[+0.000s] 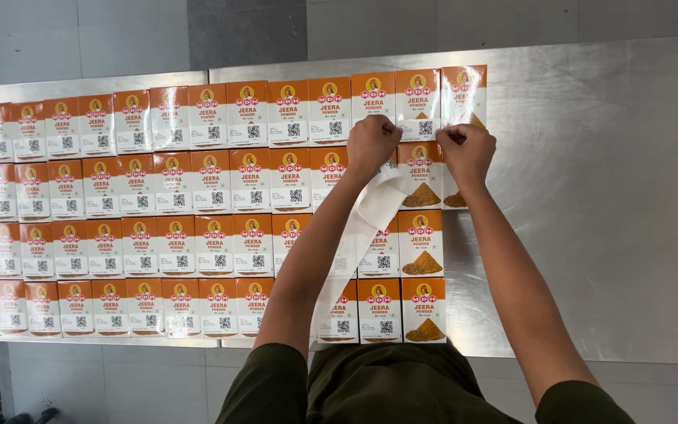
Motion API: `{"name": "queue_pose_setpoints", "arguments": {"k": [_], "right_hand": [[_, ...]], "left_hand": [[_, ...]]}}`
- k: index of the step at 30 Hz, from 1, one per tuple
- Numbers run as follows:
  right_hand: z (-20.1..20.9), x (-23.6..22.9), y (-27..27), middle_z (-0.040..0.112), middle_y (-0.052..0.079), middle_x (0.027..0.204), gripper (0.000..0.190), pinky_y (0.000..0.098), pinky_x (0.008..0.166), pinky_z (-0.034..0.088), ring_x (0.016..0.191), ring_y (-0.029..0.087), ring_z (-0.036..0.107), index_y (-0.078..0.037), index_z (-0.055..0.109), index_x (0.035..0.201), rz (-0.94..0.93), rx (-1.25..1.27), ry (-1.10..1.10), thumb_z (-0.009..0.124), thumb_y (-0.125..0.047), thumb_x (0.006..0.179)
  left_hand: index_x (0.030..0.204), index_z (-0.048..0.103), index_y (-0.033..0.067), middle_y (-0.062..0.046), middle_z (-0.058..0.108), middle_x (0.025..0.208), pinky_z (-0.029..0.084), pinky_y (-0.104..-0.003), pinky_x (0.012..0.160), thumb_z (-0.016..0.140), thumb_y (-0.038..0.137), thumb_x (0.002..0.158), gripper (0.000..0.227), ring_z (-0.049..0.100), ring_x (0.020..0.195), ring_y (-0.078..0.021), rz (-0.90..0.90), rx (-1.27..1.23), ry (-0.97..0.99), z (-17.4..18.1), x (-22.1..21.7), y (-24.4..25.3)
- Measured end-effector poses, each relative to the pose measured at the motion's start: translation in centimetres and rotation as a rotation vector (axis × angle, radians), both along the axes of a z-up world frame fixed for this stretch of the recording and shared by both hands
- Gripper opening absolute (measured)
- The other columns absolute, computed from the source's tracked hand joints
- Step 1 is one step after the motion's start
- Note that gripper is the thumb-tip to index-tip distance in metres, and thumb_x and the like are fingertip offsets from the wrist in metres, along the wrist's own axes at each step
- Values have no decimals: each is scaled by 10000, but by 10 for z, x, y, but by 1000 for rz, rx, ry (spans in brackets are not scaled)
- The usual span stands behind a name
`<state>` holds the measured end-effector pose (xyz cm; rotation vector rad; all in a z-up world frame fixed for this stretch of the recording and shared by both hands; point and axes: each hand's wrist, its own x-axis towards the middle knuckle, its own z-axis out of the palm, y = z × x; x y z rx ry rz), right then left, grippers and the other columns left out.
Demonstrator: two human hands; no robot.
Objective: The person applies labels from a roll onto small orange and white boxes arranged in rows on a metal table. They tear off each label and smooth it onto the box surface. At the end, they move a green plastic crate on the table.
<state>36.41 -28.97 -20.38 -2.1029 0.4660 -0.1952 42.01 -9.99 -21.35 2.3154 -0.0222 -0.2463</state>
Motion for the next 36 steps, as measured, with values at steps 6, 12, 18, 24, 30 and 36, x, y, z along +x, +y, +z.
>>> {"name": "queue_pose_setpoints", "arguments": {"k": [6,12,18,24,30,36], "right_hand": [[3,6,1,771,97,762,138,281,644,570,635,149,723,-13,806,892,14,-32,9,829,-141,846],[3,8,2,771,101,765,131,280,642,574,632,151,725,-14,807,892,15,-33,1,828,-136,848],[3,9,3,770,95,761,122,280,632,571,633,154,727,-16,802,883,11,-31,25,829,-131,853],[1,8,5,770,91,766,113,280,648,581,646,153,732,-22,803,871,14,-46,13,833,-129,849],[4,7,7,766,95,761,119,287,644,578,638,159,728,-9,793,857,18,-81,-26,836,-120,849],[1,6,5,759,88,752,133,285,639,583,638,155,728,-7,773,829,-1,-70,-18,852,-113,845]], "left_hand": [[803,786,82,-93,766,760,581,-389,656,775,254,802,172,740,703,-271,10,16,0,-7,6,-2],[807,772,72,-107,760,749,580,-398,642,768,242,802,170,737,695,-282,19,4,-22,-9,5,-3],[779,755,67,-123,745,729,571,-409,632,761,238,781,171,729,691,-300,29,43,-54,-10,6,-6],[769,748,69,-129,741,732,571,-420,640,754,228,775,159,727,698,-312,30,59,-36,-4,6,-8],[774,751,71,-140,742,747,580,-424,665,756,240,784,169,731,723,-327,44,84,-13,5,4,-11],[726,713,65,-120,730,724,558,-419,612,859,404,749,369,717,681,-297,61,159,-43,7,5,0]]}}
